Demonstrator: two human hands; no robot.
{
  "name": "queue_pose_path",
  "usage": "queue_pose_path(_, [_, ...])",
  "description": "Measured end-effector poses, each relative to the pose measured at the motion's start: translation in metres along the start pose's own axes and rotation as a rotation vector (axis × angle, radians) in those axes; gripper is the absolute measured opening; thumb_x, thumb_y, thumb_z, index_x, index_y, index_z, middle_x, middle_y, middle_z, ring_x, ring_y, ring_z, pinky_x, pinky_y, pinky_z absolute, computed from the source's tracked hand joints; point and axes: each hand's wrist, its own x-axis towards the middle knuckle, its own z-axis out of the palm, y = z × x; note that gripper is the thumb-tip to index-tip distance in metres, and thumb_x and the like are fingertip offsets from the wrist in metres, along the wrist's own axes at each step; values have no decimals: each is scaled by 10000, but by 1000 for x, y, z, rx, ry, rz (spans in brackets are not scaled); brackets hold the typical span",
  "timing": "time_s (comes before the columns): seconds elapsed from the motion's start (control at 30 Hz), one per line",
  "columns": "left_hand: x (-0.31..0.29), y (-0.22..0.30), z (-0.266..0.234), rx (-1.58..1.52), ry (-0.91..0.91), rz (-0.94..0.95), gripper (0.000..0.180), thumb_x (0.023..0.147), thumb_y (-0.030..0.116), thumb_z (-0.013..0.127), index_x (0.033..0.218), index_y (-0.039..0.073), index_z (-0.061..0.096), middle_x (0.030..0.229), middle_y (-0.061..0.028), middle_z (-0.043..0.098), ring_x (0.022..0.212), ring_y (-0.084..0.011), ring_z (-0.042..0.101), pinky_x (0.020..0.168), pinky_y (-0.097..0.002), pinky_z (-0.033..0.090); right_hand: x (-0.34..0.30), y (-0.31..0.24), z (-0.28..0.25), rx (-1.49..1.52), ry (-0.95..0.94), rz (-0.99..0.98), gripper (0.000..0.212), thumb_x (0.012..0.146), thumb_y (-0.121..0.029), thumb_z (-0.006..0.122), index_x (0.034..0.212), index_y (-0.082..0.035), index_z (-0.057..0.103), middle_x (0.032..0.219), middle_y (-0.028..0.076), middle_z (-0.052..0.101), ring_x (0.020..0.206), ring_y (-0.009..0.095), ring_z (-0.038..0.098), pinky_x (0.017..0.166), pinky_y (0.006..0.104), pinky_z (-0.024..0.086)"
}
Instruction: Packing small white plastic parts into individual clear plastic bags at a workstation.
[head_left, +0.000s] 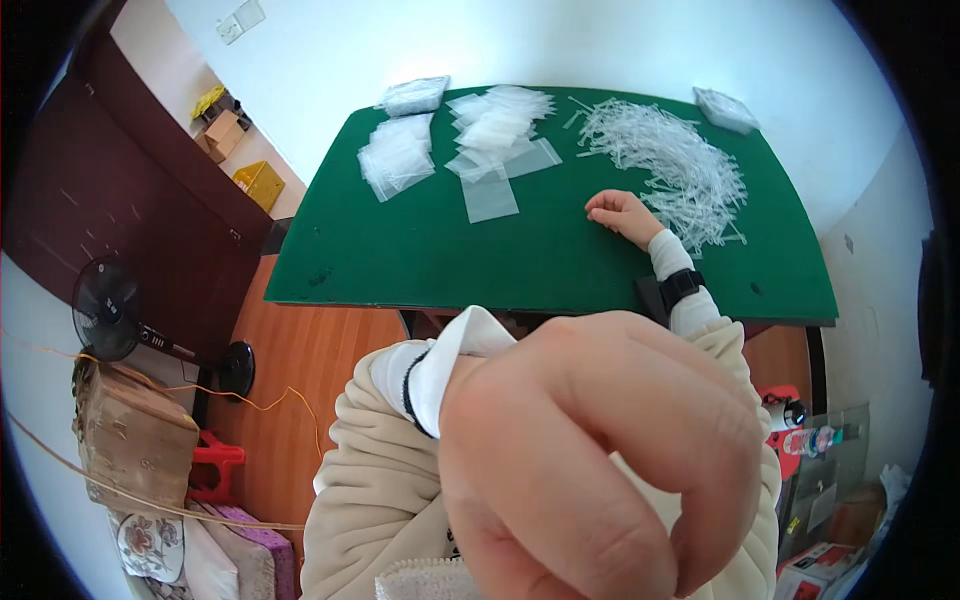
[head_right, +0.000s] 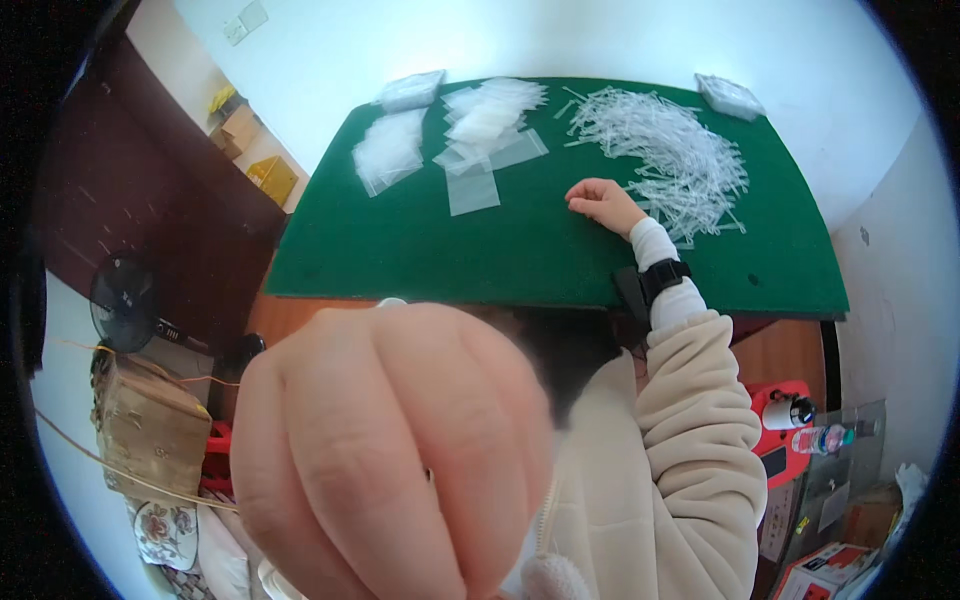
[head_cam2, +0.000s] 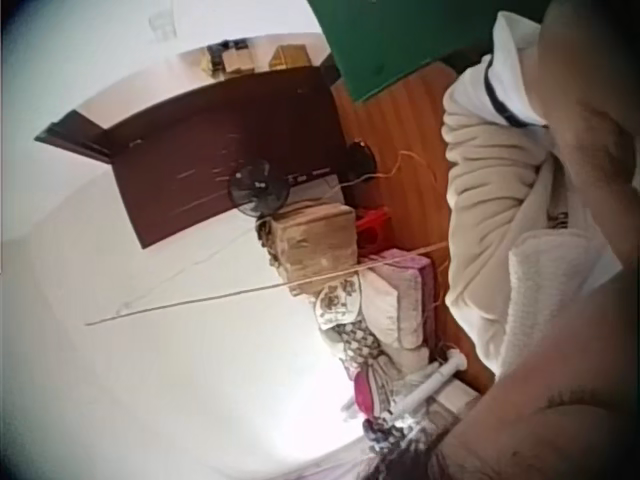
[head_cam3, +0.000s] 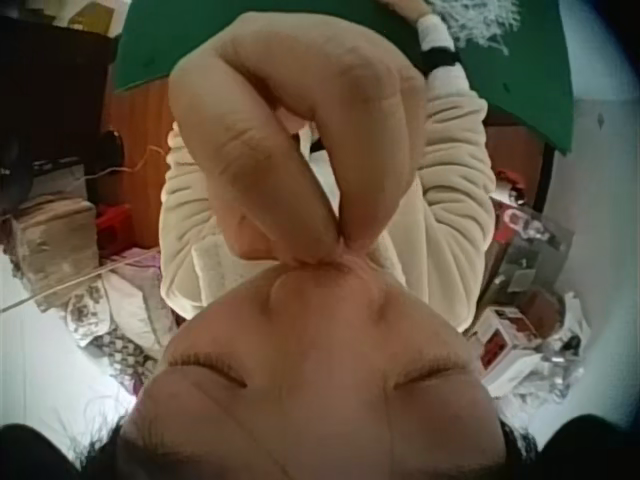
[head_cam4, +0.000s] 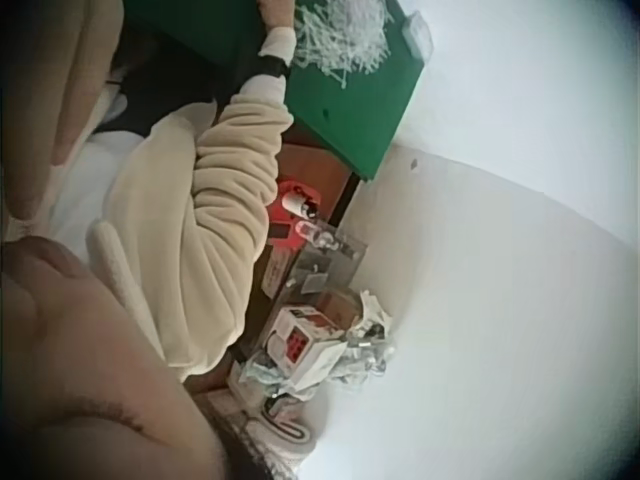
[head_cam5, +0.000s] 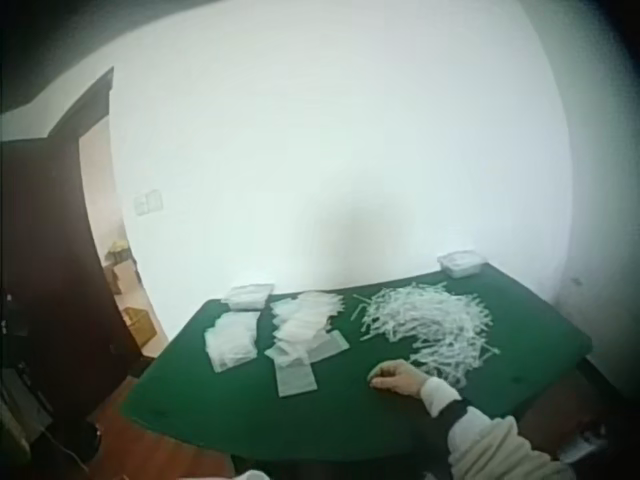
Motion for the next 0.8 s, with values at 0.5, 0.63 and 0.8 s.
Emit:
queue_pose_path(0.5, [-34,-16,5,-216,-123,-180,97,821,7,560,743,-7,616,719,-73,640,547,-108,588,499,-178,473,-8,8,5,-69,-15,-54,156,821,-145,603,944,-50,594,830,-23,593,714,59,513,632,196,409])
queue_pose_path(0.63, [-40,-30,6,-254,-157,-230,97,820,3,565,755,-14,635,718,-67,648,545,-92,588,498,-158,471,-19,11,20,-359,-7,-189,176,783,-105,616,947,-49,590,926,31,586,843,148,536,732,259,430])
queue_pose_path(0.8, [-49,-27,-10,-308,-196,-291,101,818,-3,572,770,-24,658,717,-59,658,543,-71,589,498,-133,467,-83,-9,49,-796,156,-500,242,724,-146,642,934,-44,577,1040,111,527,1010,295,473,863,375,394])
